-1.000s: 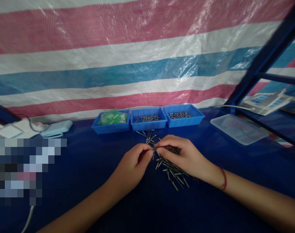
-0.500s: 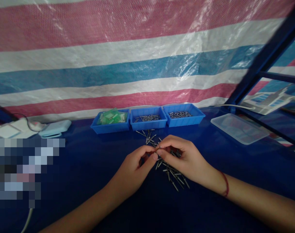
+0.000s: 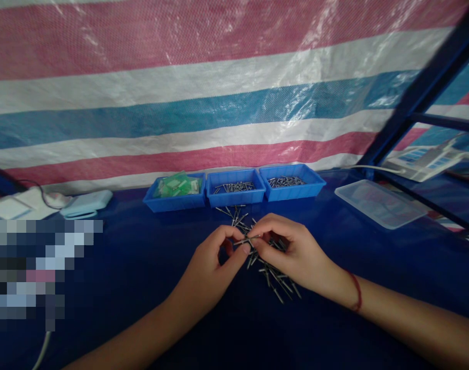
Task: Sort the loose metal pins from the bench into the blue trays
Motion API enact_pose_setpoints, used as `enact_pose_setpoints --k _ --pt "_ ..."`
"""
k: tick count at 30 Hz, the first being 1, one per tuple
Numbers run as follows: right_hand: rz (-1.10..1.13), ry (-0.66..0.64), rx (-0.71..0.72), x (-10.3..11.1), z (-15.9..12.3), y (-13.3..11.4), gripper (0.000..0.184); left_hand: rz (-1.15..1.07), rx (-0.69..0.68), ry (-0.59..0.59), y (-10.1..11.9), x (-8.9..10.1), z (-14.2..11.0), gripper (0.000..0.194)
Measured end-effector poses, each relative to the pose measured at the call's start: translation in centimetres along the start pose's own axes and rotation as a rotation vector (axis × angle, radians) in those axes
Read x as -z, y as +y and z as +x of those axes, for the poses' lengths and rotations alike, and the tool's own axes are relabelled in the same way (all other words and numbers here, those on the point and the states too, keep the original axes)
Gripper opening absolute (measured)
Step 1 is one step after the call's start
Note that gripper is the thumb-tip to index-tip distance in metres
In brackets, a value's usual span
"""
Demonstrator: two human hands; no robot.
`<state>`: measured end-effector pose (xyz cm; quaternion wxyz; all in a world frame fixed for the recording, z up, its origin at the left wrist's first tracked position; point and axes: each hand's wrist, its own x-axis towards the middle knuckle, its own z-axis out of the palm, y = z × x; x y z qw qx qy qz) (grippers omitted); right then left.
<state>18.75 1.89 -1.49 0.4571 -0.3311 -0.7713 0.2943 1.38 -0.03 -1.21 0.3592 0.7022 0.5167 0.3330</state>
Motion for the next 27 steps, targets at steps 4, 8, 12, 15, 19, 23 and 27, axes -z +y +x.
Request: enact_pose_setpoints --k 4,8,12,15,19,23,27 --pt "0.000 0.000 -0.004 -0.1 -0.1 0.2 0.008 0.032 -0.047 0.060 0.2 0.1 -0.2 0.006" --pt "0.006 -0.049 0.009 -0.3 -0.1 0.3 0.007 0.067 -0.078 0.093 0.3 0.2 -0.5 0.006" --pt "0.003 -0.153 0.033 -0.5 -0.2 0.0 0.010 0.048 -0.060 0.105 0.2 0.3 -0.5 0.010" --pt "-0.066 -0.101 0.047 0.1 0.1 0.2 0.017 0.001 -0.044 0.103 0.1 0.2 -0.4 0.012" --pt "-0.381 0.302 0.044 2.8 1.8 2.4 0.020 0.086 -0.079 0.075 0.1 0.1 -0.6 0.019" --pt "-0.736 0.403 -0.139 6.3 3.3 5.6 0.035 0.341 -0.227 -0.059 -0.4 0.0 -0.7 0.018" --pt "-0.791 0.370 -0.224 7.2 3.5 6.7 0.039 0.579 -0.295 -0.130 -1.5 -0.2 -0.4 0.024"
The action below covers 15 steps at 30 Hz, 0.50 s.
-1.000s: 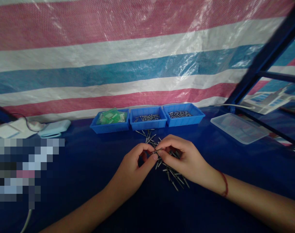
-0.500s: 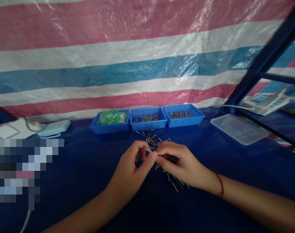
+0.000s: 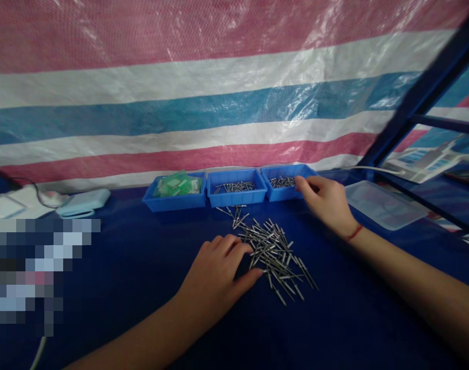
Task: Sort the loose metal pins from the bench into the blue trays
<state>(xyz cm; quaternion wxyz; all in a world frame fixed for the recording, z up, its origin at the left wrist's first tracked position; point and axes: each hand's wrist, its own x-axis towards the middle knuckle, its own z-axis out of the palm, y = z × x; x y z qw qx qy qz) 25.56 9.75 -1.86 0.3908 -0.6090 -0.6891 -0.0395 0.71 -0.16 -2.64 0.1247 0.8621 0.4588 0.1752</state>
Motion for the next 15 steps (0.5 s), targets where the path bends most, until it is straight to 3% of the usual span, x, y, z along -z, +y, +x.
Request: enact_pose_setpoints --k 4,11,15 --pt "0.057 -0.080 0.069 -0.1 -1.1 -1.4 0.035 0.059 0.021 -0.023 -0.3 -0.2 0.1 0.018" --pt "0.239 -0.291 0.316 0.4 -3.1 -4.3 0.037 0.120 0.036 -0.052 -0.3 0.3 0.4 0.019" --pt "0.325 -0.426 0.414 0.8 -4.0 -5.6 0.024 0.002 0.084 0.017 -0.2 0.6 0.4 0.016"
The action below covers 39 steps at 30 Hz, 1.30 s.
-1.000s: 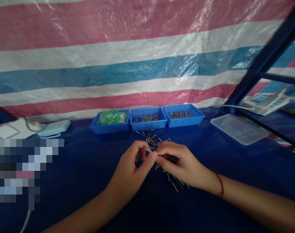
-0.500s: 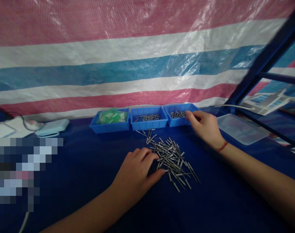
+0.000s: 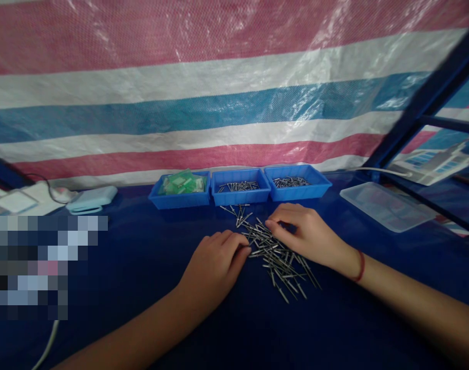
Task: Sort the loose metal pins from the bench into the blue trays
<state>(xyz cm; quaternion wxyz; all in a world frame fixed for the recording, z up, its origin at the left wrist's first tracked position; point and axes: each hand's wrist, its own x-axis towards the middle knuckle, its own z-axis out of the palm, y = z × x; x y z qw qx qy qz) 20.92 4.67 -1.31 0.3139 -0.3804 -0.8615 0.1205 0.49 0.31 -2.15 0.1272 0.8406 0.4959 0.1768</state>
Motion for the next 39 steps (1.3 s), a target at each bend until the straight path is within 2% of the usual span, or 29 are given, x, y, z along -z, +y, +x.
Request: enact_pose_setpoints --k 3,6,10,22,33,39 --pt "0.166 -0.023 0.016 -0.4 -0.2 -1.1 0.011 -0.157 0.036 0.057 0.3 0.2 -0.1 0.012" --pt "0.323 -0.019 -0.033 -0.8 -0.4 -1.9 0.010 -0.262 0.065 0.058 0.6 0.4 -0.1 0.011" --pt "0.413 -0.020 -0.100 -1.0 -0.6 -2.5 0.012 -0.358 0.068 0.042 0.9 0.3 -0.1 0.012" --pt "0.445 -0.003 -0.074 -0.9 -0.7 -3.1 0.012 -0.447 0.096 0.011 1.2 0.4 0.1 0.017" --pt "0.407 0.038 -0.059 -1.0 -0.7 -2.9 0.011 -0.438 0.127 0.105 0.9 0.3 0.0 0.008" --pt "0.395 -0.008 -0.058 -1.5 -0.8 -2.5 0.013 -0.430 0.131 0.176 1.1 0.6 0.0 0.004"
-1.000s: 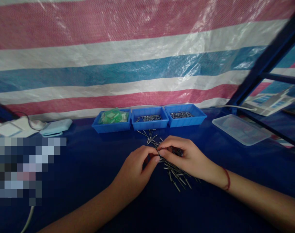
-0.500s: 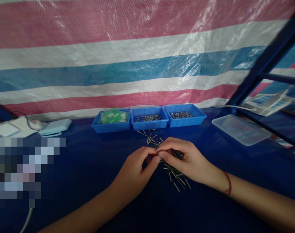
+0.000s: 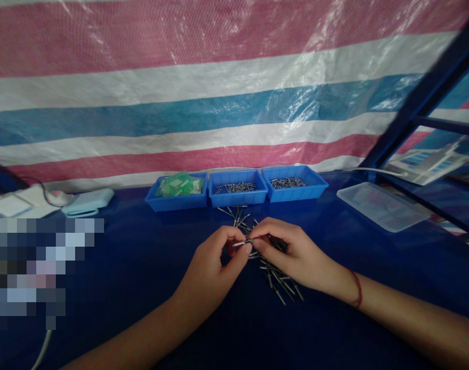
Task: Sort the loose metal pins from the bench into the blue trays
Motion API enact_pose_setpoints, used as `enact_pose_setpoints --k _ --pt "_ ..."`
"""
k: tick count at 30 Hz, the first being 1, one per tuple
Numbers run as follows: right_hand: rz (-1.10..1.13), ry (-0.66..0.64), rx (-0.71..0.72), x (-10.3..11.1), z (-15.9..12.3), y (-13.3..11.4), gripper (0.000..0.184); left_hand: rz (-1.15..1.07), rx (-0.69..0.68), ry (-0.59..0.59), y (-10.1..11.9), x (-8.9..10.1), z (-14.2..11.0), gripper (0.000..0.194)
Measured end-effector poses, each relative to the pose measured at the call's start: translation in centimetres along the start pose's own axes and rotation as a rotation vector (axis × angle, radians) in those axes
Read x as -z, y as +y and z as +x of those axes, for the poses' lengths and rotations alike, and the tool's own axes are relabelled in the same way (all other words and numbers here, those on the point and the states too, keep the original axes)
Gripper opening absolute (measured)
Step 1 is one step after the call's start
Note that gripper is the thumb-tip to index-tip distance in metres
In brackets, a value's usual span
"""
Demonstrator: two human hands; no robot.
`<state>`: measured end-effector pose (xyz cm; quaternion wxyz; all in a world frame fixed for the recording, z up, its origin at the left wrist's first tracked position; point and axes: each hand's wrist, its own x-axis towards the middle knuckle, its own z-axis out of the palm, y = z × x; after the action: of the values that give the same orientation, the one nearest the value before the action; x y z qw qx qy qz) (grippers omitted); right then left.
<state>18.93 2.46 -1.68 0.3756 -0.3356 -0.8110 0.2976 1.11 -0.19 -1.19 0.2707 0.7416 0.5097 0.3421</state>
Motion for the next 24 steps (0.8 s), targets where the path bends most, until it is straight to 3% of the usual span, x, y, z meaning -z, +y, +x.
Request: enact_pose_setpoints --k 5,9,12,15,20,24 --pt "0.015 -0.096 0.017 -0.1 -0.1 0.1 0.016 -0.013 0.020 0.002 0.2 0.2 -0.1 0.008" --pt "0.018 -0.083 0.019 0.1 -0.1 -0.2 0.019 -0.033 0.039 -0.013 0.3 0.3 -0.1 0.013" --pt "-0.012 0.017 0.013 0.6 0.1 -0.1 0.019 -0.083 0.073 -0.057 0.1 0.1 -0.2 0.013" --pt "-0.075 0.207 -0.007 2.0 0.8 0.8 0.020 -0.127 0.106 -0.120 -0.2 -0.2 -0.3 0.026" --pt "-0.267 0.582 -0.224 6.0 2.2 4.2 0.028 0.151 -0.037 -0.215 -0.5 -0.2 -0.2 0.026" --pt "-0.516 0.588 -0.422 8.3 2.6 6.6 0.037 0.403 -0.191 -0.262 -1.0 -0.3 -0.1 0.022"
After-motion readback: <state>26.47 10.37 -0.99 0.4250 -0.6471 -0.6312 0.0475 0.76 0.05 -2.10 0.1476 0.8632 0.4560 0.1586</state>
